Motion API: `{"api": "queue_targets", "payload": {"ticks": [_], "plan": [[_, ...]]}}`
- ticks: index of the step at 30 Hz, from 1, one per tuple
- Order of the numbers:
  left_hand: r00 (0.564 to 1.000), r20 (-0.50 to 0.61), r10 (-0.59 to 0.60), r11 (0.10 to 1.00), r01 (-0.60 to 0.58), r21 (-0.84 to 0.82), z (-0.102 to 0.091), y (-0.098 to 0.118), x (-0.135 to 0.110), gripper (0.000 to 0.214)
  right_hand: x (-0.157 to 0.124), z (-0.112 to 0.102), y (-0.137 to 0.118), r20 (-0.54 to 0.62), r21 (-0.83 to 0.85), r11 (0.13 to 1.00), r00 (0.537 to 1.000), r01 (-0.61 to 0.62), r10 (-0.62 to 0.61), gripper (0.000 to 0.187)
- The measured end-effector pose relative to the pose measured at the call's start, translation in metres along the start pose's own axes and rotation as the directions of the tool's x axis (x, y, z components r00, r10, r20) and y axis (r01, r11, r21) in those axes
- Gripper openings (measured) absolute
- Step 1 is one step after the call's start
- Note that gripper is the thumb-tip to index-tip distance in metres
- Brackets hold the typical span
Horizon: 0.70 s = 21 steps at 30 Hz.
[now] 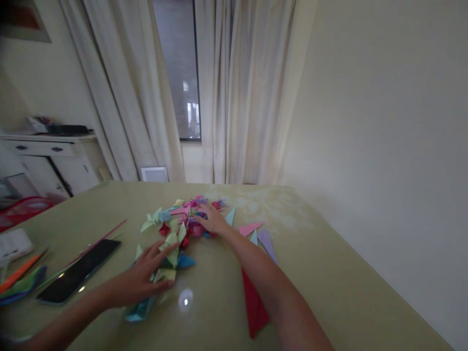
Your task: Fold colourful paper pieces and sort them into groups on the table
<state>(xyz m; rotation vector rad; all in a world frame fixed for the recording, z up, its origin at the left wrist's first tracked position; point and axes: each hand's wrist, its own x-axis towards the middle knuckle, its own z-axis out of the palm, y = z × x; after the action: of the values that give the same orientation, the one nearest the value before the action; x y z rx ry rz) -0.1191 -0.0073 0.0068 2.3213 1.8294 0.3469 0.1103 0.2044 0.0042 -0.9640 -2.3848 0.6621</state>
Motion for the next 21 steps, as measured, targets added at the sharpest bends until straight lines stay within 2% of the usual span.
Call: {"api": "queue_targets", "payload": {"ticks": [2,5,8,10,13,16,18,21], "plan": [[0.992,0.101,0.080,0.996,-0.077,-0.041,0.004,0.032,-0.019,0.106,0.030,0.001,-0.022,0.139,0.029,0.999,0.989,0.040,-0.044,0.060],[0.971,0.151,0.184,0.983,-0.181,-0.032,0.008,0.076,-0.023,0.107,0.055,-0.004,-0.052,0.318,0.057,0.988,0.935,0.147,-0.157,0.050],[0.957,0.150,0.250,0.967,-0.255,0.018,0.014,0.105,-0.001,0.111,0.046,-0.013,-0.064,0.425,0.028,0.967,0.872,0.255,-0.242,0.050],[0.954,0.157,0.256,0.961,-0.269,0.066,0.018,0.114,0.023,0.106,0.020,-0.022,-0.060,0.425,0.002,0.971,0.878,0.241,-0.219,0.052],[0.946,0.161,0.280,0.941,-0.304,0.148,0.017,0.114,0.068,0.093,-0.036,-0.044,-0.042,0.415,0.035,0.992,0.901,0.121,-0.125,0.057],[0.927,0.168,0.335,0.913,-0.364,0.185,0.005,0.099,0.115,0.081,-0.093,-0.075,-0.021,0.270,0.072,0.997,0.962,0.009,-0.029,0.064],[0.946,0.162,0.280,0.925,-0.311,0.218,-0.009,0.081,0.142,0.085,-0.124,-0.094,-0.008,0.239,0.034,0.996,0.968,-0.088,0.077,0.071],[0.981,0.160,0.106,0.951,-0.147,0.272,-0.033,0.045,0.169,0.085,-0.151,-0.111,0.008,0.246,-0.067,0.979,0.948,-0.190,0.201,0.080]]}}
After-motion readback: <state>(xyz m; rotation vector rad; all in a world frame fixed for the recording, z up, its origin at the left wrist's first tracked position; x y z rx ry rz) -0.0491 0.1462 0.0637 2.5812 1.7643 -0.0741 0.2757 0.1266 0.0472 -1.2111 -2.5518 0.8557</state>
